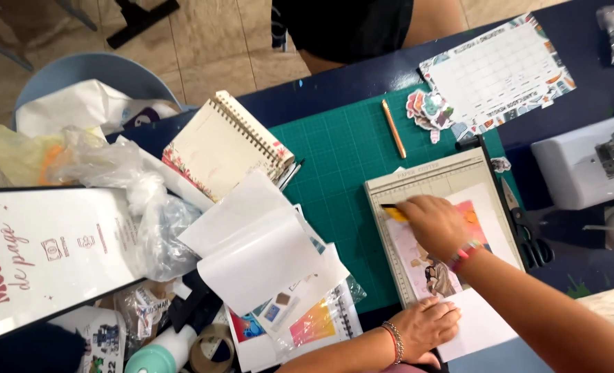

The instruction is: Applying a sticker to a printed card and smoothing it with a squeegee tool

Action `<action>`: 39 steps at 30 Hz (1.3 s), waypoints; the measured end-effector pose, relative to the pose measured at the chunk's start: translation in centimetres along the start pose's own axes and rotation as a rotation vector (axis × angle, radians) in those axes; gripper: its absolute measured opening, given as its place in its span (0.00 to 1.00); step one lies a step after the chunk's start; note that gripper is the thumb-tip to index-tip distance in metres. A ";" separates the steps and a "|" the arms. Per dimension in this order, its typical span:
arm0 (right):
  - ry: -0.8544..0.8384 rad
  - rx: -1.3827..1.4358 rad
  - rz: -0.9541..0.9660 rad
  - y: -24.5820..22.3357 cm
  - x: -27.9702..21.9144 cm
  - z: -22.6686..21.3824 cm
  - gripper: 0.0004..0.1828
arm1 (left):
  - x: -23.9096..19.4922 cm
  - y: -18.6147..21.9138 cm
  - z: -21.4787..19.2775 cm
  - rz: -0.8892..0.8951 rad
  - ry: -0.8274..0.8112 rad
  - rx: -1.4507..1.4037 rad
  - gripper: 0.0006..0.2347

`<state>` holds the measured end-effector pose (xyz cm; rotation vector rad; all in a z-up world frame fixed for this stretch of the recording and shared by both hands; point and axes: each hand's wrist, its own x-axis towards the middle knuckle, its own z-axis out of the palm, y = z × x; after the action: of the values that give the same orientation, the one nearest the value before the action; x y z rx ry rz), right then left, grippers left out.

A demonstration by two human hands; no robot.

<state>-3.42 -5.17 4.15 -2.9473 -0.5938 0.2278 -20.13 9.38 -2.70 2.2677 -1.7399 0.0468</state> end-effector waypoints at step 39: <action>0.279 0.153 0.432 5.5 -3.1 -3.2 0.16 | -1.8 1.2 -2.3 -0.029 -0.205 -0.110 0.41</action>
<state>-3.66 -11.78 6.82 -2.8458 0.0951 -0.0964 -21.38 11.38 -0.57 2.2847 -1.7582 -0.2906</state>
